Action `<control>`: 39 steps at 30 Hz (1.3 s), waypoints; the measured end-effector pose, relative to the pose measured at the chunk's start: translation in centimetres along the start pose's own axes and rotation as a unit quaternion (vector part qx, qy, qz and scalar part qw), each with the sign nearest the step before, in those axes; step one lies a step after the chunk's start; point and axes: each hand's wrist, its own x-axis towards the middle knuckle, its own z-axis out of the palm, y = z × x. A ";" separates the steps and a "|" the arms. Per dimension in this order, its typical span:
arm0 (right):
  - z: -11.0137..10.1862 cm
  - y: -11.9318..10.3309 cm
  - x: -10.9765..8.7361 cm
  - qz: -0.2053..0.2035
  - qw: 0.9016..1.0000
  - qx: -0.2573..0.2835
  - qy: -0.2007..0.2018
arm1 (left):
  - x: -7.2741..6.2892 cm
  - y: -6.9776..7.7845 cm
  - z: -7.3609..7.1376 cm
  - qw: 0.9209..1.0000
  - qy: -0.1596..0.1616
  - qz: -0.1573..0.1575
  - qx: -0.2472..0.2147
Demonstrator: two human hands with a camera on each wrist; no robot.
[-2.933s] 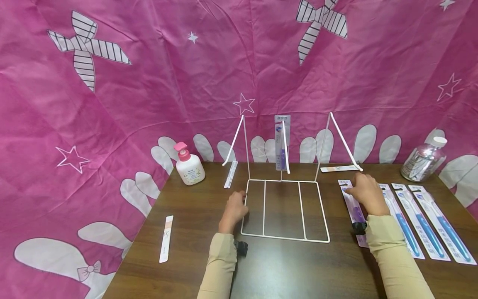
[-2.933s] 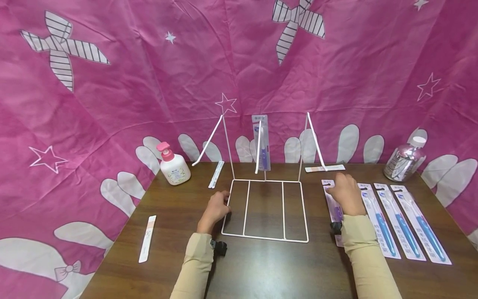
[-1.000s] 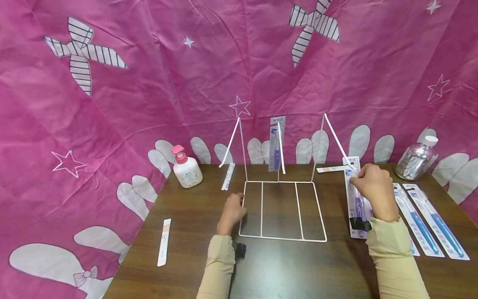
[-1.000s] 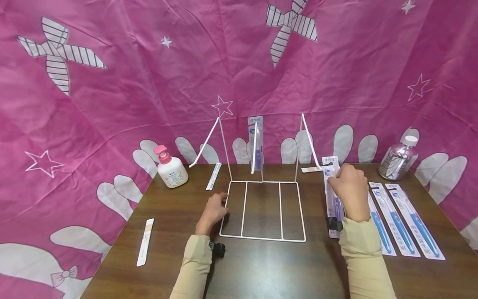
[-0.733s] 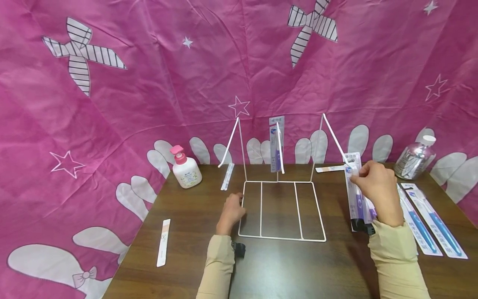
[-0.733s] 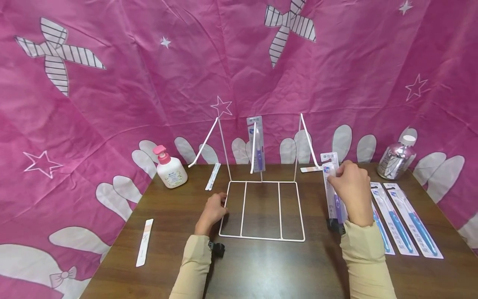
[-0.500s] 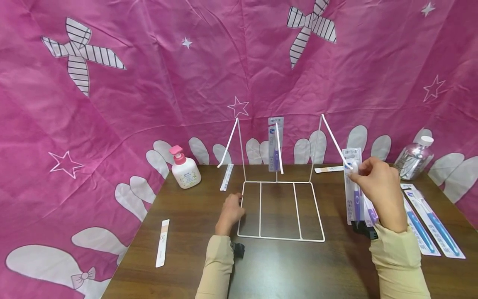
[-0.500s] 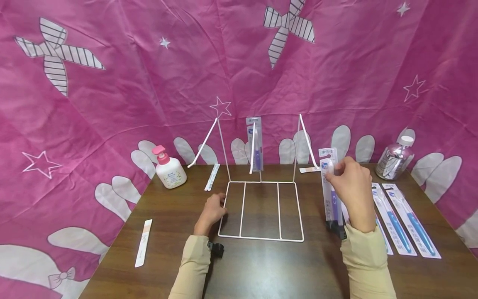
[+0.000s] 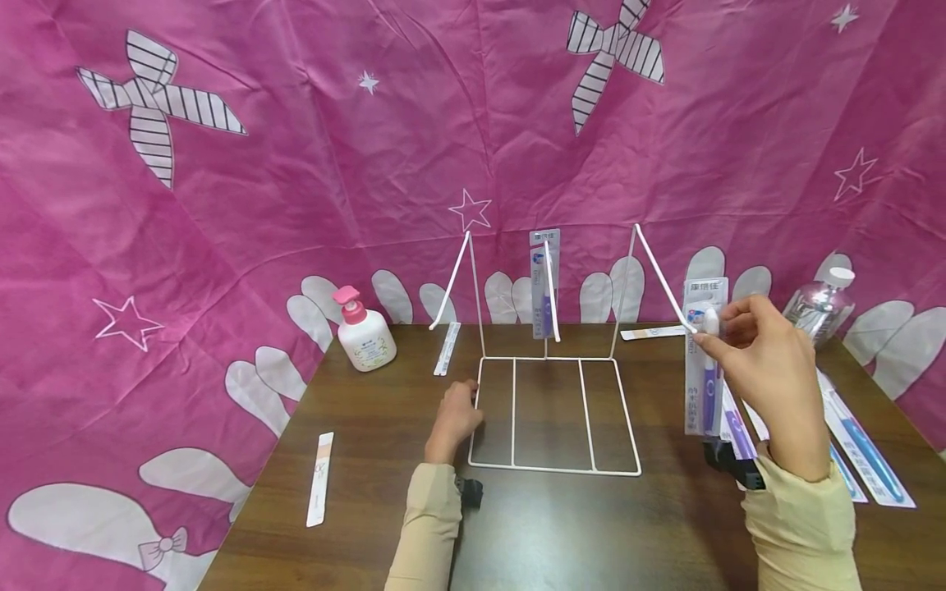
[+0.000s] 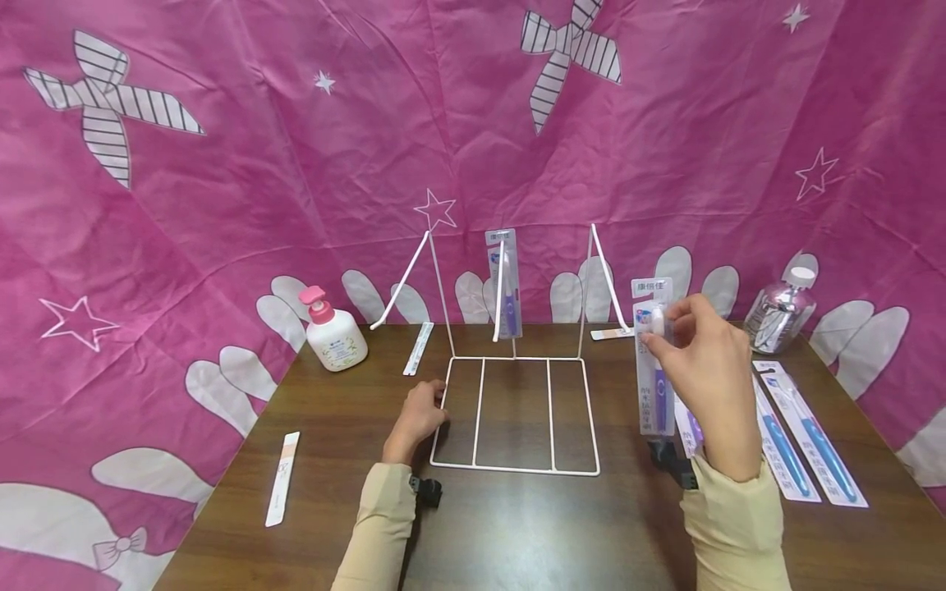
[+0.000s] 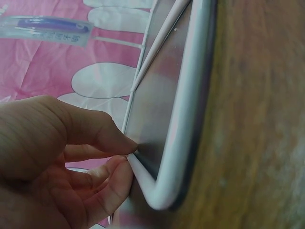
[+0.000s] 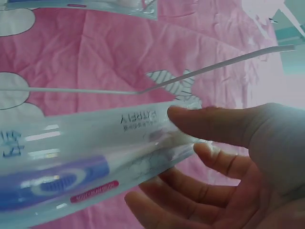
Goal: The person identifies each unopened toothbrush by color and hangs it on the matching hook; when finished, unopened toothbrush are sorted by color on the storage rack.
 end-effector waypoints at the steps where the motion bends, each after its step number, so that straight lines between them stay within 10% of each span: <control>1: -0.2 -0.1 -0.1 -0.004 1.000 -0.001 0.005 | 0.0 0.0 0.0 1.000 0.001 0.000 0.001; 23: -3.1 -3.7 -3.6 -0.132 0.978 0.112 0.120 | -0.4 -0.4 -0.2 1.000 0.002 0.009 0.000; 39: -0.8 -6.6 -5.1 -0.234 0.955 0.174 0.056 | -0.1 0.0 -0.2 1.000 0.006 0.015 0.003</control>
